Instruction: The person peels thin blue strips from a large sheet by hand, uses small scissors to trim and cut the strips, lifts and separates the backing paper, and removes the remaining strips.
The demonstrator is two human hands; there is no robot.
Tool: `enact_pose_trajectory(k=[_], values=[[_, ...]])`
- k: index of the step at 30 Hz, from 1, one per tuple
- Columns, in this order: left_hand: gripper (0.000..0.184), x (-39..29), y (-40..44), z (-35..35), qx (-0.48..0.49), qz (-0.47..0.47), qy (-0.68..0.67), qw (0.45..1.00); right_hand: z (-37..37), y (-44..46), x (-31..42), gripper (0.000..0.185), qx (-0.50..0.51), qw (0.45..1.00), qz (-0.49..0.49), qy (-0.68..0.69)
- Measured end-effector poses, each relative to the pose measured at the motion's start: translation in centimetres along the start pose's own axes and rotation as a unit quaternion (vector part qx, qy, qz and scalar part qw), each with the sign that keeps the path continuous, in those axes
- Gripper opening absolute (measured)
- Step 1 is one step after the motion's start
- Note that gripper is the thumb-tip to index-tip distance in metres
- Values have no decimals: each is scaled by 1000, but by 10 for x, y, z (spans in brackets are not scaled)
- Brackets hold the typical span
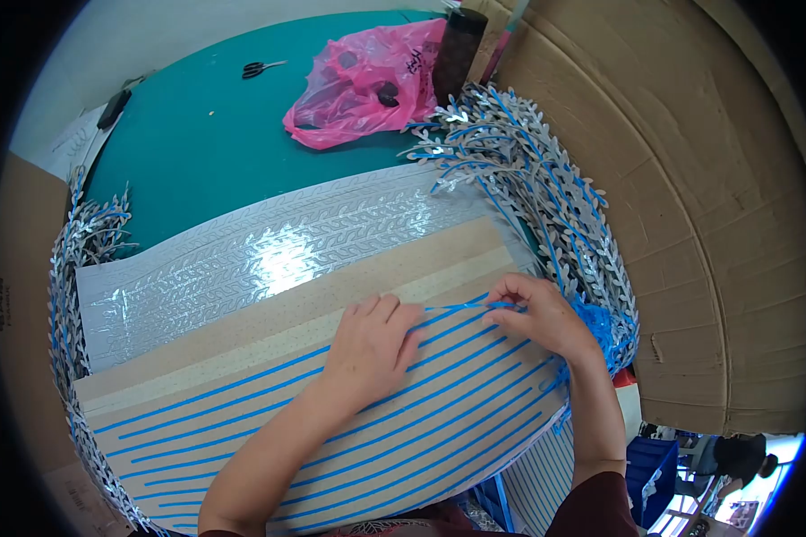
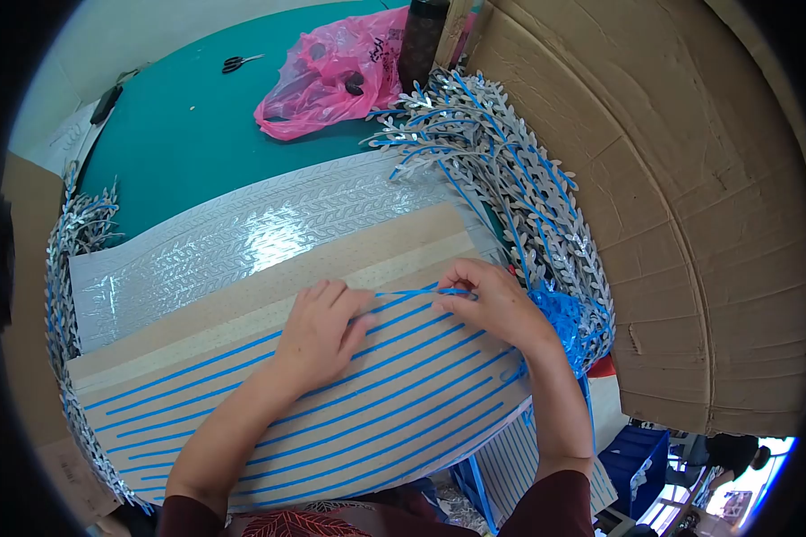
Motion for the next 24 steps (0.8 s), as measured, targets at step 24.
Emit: enact_pose_trajectory(k=[24], values=[[26, 11, 55, 13, -2, -33, -321, 946, -43, -72, -34, 12, -463, 818, 90, -330]])
Point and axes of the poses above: each hand's wrist, its own y-axis towards the middle knuckle, its own z-axis out of the palm, x = y × z, the point moved 1 cm from there along y, towards the middle knuckle, and after that the axes turned 15 degrees about z, right-handed, at the moved point
